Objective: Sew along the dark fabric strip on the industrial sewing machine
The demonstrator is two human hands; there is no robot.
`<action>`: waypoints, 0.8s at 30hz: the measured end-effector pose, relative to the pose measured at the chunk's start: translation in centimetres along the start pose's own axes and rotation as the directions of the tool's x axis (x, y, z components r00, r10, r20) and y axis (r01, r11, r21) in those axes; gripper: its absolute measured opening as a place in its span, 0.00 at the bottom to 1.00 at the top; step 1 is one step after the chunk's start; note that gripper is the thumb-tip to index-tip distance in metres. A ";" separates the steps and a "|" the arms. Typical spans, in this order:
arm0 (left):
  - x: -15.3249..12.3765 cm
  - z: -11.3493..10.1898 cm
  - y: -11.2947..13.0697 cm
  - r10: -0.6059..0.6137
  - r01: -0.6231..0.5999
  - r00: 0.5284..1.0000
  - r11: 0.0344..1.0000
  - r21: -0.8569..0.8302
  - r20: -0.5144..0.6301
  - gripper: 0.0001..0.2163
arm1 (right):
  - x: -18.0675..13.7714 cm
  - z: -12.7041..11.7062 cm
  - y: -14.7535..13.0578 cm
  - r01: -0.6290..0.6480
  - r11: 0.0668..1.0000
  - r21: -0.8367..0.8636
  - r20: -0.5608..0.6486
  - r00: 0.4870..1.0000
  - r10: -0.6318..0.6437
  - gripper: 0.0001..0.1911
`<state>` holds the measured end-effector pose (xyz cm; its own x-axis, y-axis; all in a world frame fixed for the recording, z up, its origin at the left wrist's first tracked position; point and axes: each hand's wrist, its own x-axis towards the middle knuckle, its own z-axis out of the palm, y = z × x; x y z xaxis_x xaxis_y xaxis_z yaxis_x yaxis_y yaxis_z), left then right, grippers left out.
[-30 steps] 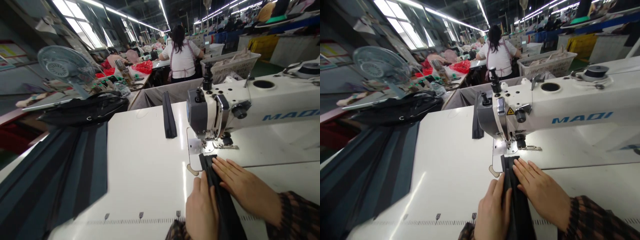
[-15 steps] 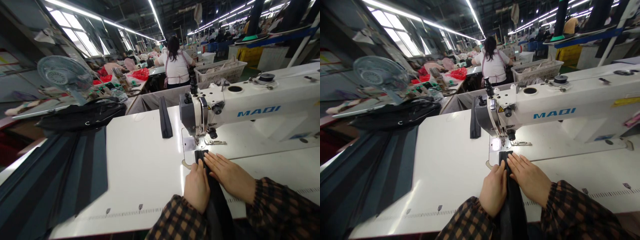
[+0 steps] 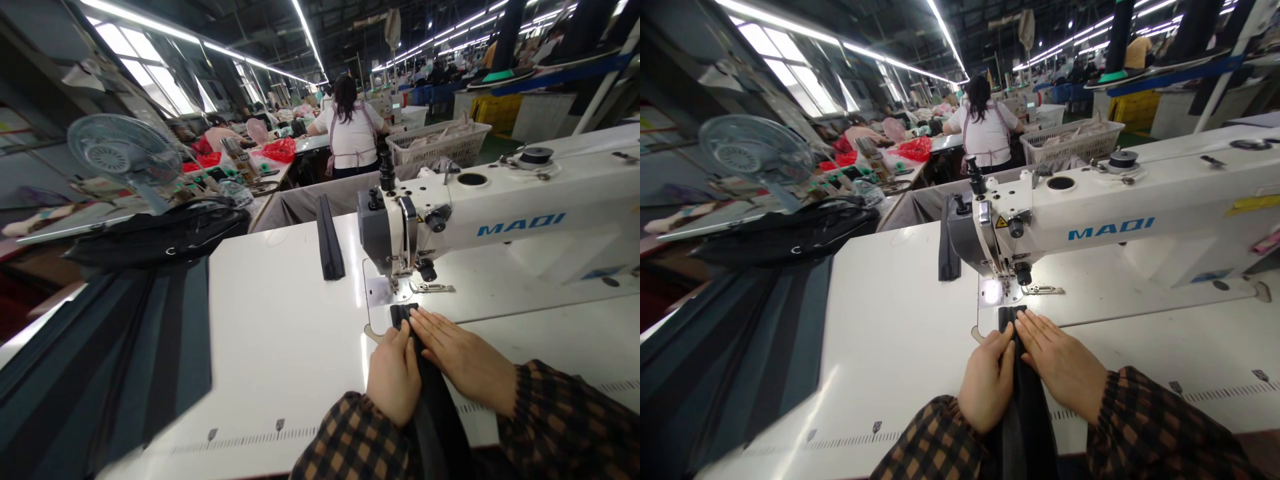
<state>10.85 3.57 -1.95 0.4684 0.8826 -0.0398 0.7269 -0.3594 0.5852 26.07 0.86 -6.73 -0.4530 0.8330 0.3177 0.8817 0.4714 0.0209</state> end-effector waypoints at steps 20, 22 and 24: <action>4.0 -0.7 0.6 -0.115 0.071 0.989 0.921 0.382 0.094 0.21 | 3.4 -0.6 2.0 -0.003 0.999 -0.032 0.004 1.000 0.003 0.22; 4.3 -0.9 0.7 -0.129 0.081 0.986 0.921 0.381 0.103 0.21 | 3.6 -0.5 2.2 -0.005 0.999 -0.037 0.008 1.000 0.005 0.22; 4.4 -0.9 0.8 -0.140 0.093 0.985 0.920 0.382 0.099 0.21 | 3.7 -0.5 2.3 -0.006 0.999 -0.048 0.018 1.000 0.007 0.22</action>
<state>13.00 7.47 -0.93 0.4090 0.8900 -0.2015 0.9037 -0.3642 0.2253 26.45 4.93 -5.05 -0.4493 0.8411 0.3011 0.8896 0.4522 0.0643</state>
